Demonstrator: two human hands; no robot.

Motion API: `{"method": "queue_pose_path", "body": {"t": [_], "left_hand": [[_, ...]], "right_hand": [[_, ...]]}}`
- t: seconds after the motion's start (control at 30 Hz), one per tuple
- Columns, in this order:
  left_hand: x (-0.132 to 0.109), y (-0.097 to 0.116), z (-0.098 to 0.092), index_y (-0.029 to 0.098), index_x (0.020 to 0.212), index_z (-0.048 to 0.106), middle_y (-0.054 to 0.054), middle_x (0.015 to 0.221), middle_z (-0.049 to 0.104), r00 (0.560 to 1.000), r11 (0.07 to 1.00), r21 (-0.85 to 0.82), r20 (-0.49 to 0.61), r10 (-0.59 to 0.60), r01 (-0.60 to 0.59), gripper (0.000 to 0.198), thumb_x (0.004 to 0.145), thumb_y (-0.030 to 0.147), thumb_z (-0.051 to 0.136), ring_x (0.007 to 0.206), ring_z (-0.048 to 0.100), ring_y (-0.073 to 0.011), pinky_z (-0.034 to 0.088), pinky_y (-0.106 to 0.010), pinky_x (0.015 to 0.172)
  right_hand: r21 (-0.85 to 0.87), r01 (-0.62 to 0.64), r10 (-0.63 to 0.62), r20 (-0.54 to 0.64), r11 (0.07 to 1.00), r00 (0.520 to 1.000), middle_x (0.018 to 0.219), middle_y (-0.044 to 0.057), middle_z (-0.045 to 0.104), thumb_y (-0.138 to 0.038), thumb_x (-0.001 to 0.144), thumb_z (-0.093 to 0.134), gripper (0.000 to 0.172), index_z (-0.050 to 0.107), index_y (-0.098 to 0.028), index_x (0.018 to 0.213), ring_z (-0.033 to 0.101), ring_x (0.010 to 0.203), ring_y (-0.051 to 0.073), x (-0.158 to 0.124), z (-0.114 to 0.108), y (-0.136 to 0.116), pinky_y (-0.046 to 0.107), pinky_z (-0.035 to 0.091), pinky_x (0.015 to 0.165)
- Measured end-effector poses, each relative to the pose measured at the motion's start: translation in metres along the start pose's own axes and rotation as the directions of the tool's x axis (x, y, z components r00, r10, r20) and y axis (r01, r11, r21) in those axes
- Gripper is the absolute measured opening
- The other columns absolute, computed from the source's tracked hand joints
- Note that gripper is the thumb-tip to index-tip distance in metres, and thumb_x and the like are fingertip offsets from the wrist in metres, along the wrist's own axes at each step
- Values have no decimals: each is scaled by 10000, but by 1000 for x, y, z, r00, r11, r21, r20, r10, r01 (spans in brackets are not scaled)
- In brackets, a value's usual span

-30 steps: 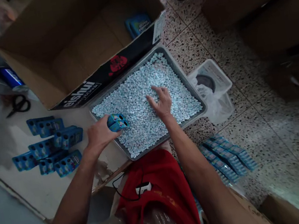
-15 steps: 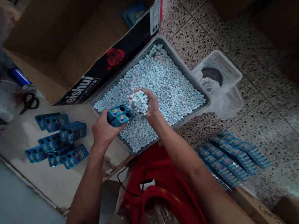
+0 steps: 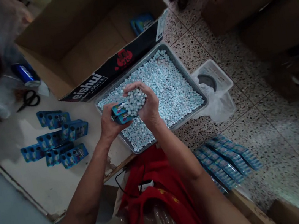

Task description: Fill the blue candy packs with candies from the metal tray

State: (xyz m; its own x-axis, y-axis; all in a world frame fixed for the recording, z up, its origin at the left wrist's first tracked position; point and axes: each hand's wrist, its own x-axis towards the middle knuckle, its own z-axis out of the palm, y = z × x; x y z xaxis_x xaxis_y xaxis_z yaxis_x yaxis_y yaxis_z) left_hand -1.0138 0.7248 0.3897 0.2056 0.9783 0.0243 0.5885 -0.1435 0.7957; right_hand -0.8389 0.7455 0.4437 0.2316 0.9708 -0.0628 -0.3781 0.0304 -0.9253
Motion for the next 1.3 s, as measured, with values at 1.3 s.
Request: {"method": "queue_pose_path", "body": {"t": [1.3], "left_hand": [[24,-36,152,240,1521,318,-147,1512,517,883,977,-188,-435,-175,101,860,910,686,728,1405,577,-289,499,-560,1187]], "right_hand": [[-701,-167,-313,-502,693,806,1408,160,609,-550,1045,399,505,658,-235,1344,564,1404,297,-48,-92,137,578,419,1250]]}}
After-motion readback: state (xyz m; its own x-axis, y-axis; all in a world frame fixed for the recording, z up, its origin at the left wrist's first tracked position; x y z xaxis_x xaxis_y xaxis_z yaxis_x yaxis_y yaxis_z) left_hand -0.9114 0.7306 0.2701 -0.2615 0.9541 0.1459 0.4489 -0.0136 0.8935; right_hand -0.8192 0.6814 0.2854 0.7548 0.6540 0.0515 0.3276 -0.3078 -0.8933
